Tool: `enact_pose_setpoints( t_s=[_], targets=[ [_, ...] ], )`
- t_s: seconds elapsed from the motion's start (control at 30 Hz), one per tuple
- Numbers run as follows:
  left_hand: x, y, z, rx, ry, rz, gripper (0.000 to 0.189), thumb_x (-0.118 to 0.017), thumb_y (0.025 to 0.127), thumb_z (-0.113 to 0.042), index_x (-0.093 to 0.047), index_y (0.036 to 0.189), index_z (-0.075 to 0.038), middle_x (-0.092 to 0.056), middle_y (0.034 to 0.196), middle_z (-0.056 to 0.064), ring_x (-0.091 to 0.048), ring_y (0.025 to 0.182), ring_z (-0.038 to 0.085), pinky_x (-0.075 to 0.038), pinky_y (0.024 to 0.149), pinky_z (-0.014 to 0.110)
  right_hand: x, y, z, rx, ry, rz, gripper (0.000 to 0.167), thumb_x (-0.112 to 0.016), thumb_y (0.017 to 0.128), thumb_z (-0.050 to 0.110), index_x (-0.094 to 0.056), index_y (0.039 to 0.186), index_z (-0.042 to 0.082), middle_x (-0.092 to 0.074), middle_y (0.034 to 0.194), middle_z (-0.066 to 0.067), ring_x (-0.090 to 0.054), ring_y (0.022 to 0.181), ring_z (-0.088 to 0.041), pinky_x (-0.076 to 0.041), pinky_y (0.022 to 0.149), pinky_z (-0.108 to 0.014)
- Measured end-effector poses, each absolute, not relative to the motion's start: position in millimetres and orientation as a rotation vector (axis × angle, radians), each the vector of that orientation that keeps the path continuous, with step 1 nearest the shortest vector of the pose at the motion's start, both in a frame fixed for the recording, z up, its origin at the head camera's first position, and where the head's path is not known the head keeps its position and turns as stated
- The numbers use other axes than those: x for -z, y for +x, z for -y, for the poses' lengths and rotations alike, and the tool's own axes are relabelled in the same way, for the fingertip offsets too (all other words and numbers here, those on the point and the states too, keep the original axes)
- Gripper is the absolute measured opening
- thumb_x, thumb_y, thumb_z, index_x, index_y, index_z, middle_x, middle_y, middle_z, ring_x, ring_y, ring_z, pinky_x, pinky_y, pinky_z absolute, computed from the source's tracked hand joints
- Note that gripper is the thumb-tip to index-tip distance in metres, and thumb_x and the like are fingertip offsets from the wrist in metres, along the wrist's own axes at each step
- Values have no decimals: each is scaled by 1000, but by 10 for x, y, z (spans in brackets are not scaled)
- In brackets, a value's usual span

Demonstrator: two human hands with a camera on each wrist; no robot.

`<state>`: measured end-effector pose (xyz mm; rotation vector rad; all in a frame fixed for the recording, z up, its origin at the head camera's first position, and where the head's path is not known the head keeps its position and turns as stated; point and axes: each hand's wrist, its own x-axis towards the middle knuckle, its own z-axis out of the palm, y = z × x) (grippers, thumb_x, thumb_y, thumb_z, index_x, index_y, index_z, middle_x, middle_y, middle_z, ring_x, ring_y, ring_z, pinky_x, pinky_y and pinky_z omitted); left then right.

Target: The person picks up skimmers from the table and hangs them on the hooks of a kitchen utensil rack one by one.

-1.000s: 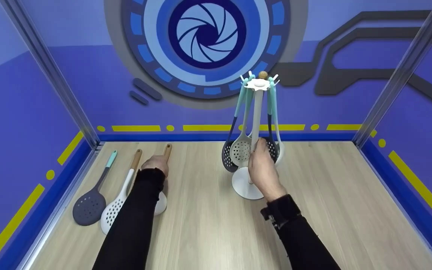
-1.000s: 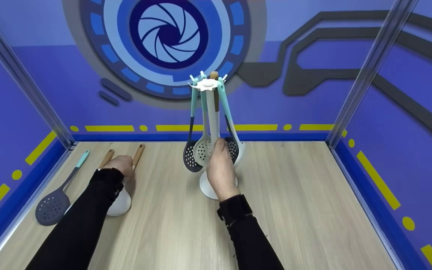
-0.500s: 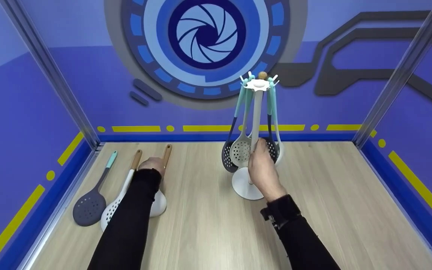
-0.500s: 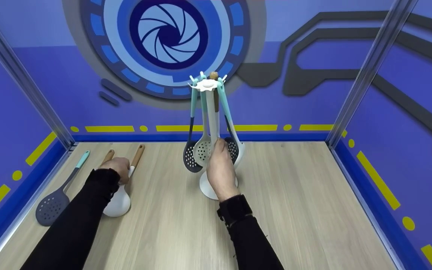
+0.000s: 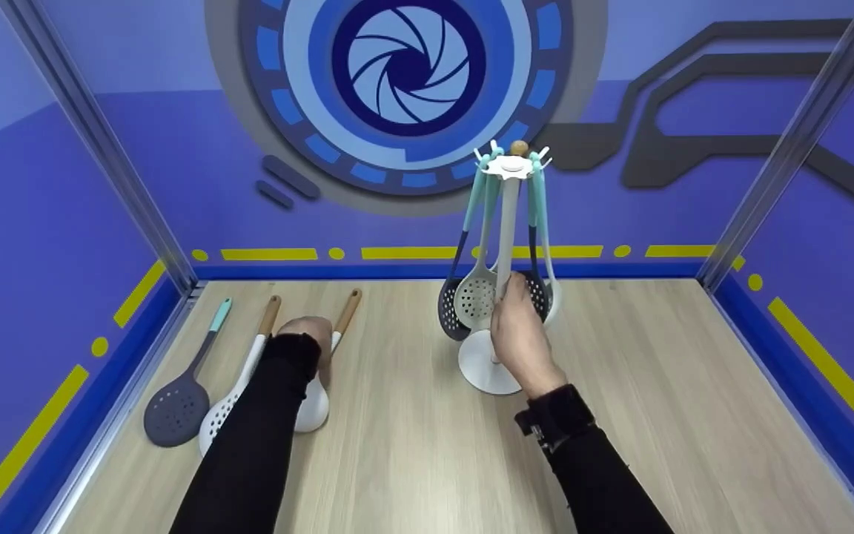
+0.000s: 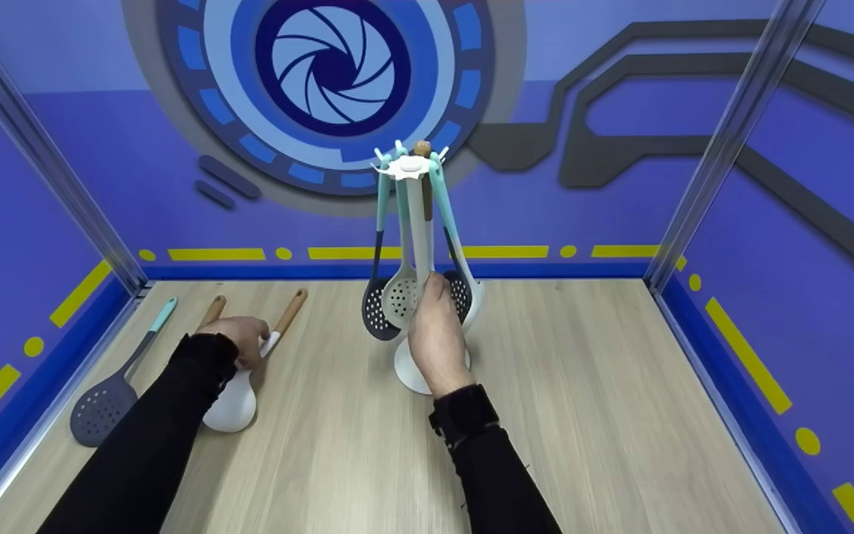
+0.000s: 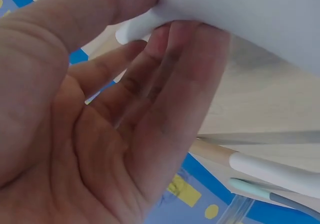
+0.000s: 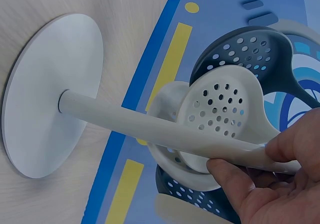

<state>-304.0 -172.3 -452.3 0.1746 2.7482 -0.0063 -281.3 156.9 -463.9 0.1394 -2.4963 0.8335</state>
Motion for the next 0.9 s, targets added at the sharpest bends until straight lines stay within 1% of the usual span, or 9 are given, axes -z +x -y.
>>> enact_pose_setpoints(
  t_s=[0.07,0.1,0.2,0.3,0.47,0.6,0.7,0.8,0.9],
  targets=[
    [4513,-3019,1694,6,195,-2750,12,-72,69,-3,-63,74,-11,-64,80,4,-51,69,20,-44,56,32,4636,-2813,-1568,-853,136,2498,32,-37,98,10,-33,129,3,-53,107,-17,-61,103,-30,-55,77,-40],
    [4509,-3008,1680,4,206,-2751,14,-71,69,-4,-65,80,-10,-64,83,4,-52,71,21,-44,57,32,4634,-2813,-1568,-862,134,2498,32,-37,97,10,-33,129,3,-53,107,-16,-60,104,-30,-54,77,-40],
    [4508,-2976,1637,-17,219,-2741,31,-71,72,-6,-66,102,-12,-64,94,4,-54,80,21,-45,60,32,4631,-2813,-1567,-875,141,2498,32,-36,97,9,-33,129,3,-53,109,-16,-60,105,-30,-54,79,-41],
    [4516,-2954,1593,-16,240,-2720,40,-71,74,-6,-63,113,-14,-63,99,4,-54,84,21,-47,62,32,4629,-2812,-1563,-869,144,2494,32,-36,97,9,-33,129,3,-53,109,-17,-60,105,-30,-54,80,-41],
    [4525,-2943,1514,63,309,-2725,36,-72,75,-7,-63,109,-15,-64,98,1,-55,85,19,-48,70,33,4631,-2809,-1561,-865,146,2492,32,-36,97,8,-34,128,2,-53,109,-17,-59,106,-31,-54,80,-41],
    [4547,-2953,1444,176,371,-2750,22,-72,73,-6,-63,92,-13,-65,93,2,-56,84,18,-48,74,36,4625,-2803,-1562,-870,144,2495,33,-36,96,8,-33,129,2,-52,110,-17,-59,106,-31,-54,80,-41],
    [4575,-2953,1388,267,409,-2775,16,-71,72,-6,-58,80,-12,-65,86,4,-56,78,18,-50,72,38,4624,-2802,-1564,-876,144,2494,33,-36,96,7,-33,128,3,-53,109,-17,-59,105,-31,-54,80,-41],
    [4608,-2934,1328,283,404,-2814,11,-69,75,-4,-60,81,-8,-68,88,8,-59,76,19,-52,69,41,4633,-2810,-1568,-856,151,2494,33,-37,96,7,-33,128,2,-52,109,-16,-59,105,-30,-54,80,-40],
    [4628,-2915,1267,261,375,-2850,10,-64,81,-4,-65,91,-5,-70,95,12,-64,81,23,-54,68,44,4646,-2819,-1570,-817,161,2494,34,-38,96,6,-32,129,-1,-52,109,-17,-59,105,-31,-54,80,-40]
  ],
)
